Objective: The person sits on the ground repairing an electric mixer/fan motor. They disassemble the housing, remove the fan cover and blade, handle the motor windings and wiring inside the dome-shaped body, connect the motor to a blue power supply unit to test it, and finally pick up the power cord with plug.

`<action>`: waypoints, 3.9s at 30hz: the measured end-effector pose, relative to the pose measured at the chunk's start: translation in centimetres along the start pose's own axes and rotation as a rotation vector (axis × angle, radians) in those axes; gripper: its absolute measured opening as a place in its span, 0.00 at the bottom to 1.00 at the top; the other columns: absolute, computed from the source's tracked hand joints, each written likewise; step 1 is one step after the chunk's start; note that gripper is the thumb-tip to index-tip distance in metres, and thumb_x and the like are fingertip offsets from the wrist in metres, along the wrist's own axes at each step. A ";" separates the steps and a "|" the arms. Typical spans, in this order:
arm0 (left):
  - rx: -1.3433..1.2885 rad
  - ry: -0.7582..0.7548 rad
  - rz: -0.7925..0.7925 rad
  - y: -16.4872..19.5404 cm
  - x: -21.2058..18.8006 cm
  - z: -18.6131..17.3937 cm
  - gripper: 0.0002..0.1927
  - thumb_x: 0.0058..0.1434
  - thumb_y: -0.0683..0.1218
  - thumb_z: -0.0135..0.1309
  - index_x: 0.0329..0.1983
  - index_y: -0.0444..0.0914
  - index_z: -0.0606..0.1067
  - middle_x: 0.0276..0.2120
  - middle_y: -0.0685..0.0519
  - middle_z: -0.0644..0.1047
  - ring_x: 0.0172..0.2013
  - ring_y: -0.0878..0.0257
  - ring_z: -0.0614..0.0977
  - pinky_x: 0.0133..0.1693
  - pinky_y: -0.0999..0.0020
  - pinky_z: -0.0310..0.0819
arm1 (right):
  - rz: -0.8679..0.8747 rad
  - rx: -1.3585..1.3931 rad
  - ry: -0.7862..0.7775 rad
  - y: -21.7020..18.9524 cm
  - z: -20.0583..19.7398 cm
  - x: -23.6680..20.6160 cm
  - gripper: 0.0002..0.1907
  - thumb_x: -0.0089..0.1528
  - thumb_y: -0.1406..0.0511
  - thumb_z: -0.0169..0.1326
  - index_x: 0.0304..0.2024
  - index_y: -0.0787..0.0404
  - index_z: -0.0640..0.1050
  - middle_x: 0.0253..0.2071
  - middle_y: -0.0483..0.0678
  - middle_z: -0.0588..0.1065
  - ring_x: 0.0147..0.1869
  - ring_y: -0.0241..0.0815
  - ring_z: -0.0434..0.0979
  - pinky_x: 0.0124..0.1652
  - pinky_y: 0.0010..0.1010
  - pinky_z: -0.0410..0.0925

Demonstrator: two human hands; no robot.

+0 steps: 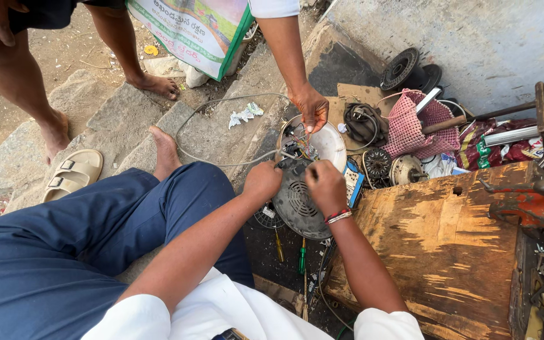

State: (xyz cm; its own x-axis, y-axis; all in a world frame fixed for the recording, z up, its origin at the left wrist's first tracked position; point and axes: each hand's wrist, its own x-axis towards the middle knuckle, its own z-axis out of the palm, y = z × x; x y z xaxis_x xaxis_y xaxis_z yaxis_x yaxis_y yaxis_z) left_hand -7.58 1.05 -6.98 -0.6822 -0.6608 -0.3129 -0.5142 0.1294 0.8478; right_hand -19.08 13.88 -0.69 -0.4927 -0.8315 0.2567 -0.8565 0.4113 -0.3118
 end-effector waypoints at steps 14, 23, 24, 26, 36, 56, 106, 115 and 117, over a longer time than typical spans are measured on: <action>-0.013 -0.112 -0.084 0.0 -1.3 -1.0 0.17 0.63 0.50 0.43 0.42 0.34 0.76 0.35 0.36 0.81 0.35 0.40 0.85 0.49 0.48 0.77 | 0.254 0.385 -0.110 2.7 -0.3 1.8 0.08 0.59 0.65 0.62 0.37 0.65 0.81 0.28 0.48 0.80 0.30 0.34 0.78 0.34 0.28 0.71; -0.229 -0.135 -0.126 -1.2 -7.2 -3.6 0.14 0.63 0.47 0.42 0.39 0.31 0.73 0.29 0.36 0.80 0.25 0.45 0.86 0.32 0.53 0.82 | 0.102 0.224 -0.270 1.2 -2.0 6.4 0.11 0.57 0.62 0.61 0.38 0.63 0.82 0.33 0.52 0.82 0.35 0.43 0.83 0.37 0.33 0.72; -0.230 -0.116 -0.090 -1.0 -7.9 -4.0 0.14 0.63 0.47 0.42 0.39 0.31 0.73 0.29 0.37 0.80 0.25 0.45 0.86 0.31 0.54 0.81 | 0.109 0.223 -0.297 1.1 -2.1 6.8 0.11 0.57 0.62 0.61 0.38 0.64 0.82 0.33 0.52 0.81 0.34 0.43 0.83 0.37 0.33 0.72; -0.247 -0.094 -0.038 -1.0 -9.5 -4.8 0.14 0.63 0.47 0.43 0.38 0.31 0.74 0.28 0.38 0.80 0.26 0.47 0.85 0.30 0.56 0.81 | 0.069 0.225 -0.310 0.9 -2.2 7.2 0.11 0.57 0.62 0.61 0.37 0.63 0.82 0.33 0.51 0.82 0.35 0.43 0.83 0.38 0.33 0.72; -0.569 -0.140 -0.257 -6.6 -16.9 -12.2 0.17 0.64 0.49 0.48 0.49 0.36 0.79 0.29 0.52 0.80 0.25 0.64 0.82 0.25 0.64 0.81 | 0.053 0.171 -0.364 0.6 -1.7 5.2 0.12 0.57 0.60 0.62 0.40 0.60 0.83 0.36 0.54 0.81 0.39 0.49 0.83 0.41 0.37 0.72; -0.261 -0.635 -0.101 -5.1 -24.2 -3.2 0.23 0.68 0.54 0.49 0.55 0.33 0.76 0.35 0.50 0.81 0.31 0.64 0.83 0.29 0.66 0.84 | 0.960 1.437 0.206 -4.0 -3.5 -35.3 0.19 0.64 0.67 0.56 0.56 0.68 0.75 0.46 0.48 0.79 0.47 0.39 0.79 0.49 0.34 0.71; -0.219 -0.263 -0.018 -4.1 -2.8 1.8 0.25 0.64 0.54 0.54 0.61 0.38 0.73 0.52 0.47 0.79 0.48 0.57 0.81 0.43 0.63 0.77 | 0.928 1.210 0.479 4.5 9.1 -27.0 0.10 0.68 0.68 0.52 0.50 0.64 0.78 0.40 0.47 0.80 0.37 0.33 0.79 0.39 0.25 0.71; 0.101 -0.141 0.141 -1.8 4.2 8.4 0.19 0.60 0.52 0.58 0.49 0.36 0.80 0.48 0.39 0.79 0.50 0.46 0.80 0.53 0.56 0.72 | 0.921 1.218 0.467 8.4 9.3 -23.5 0.10 0.68 0.70 0.52 0.50 0.67 0.78 0.39 0.48 0.80 0.37 0.34 0.79 0.39 0.27 0.73; 0.107 -0.118 0.164 -2.3 4.7 8.2 0.17 0.62 0.52 0.56 0.48 0.36 0.81 0.48 0.39 0.79 0.52 0.46 0.79 0.54 0.56 0.70 | 0.928 1.216 0.461 8.9 9.4 -22.9 0.10 0.68 0.70 0.51 0.50 0.66 0.78 0.40 0.47 0.80 0.37 0.33 0.79 0.38 0.27 0.73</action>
State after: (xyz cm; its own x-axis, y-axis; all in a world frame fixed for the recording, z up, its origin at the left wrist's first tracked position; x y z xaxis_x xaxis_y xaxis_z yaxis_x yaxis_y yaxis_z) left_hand -13.85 3.77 -13.94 -0.8142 -0.5341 -0.2278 -0.4393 0.3100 0.8432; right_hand -13.98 33.04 -17.97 -0.9450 -0.2023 -0.2569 0.2681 -0.0295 -0.9629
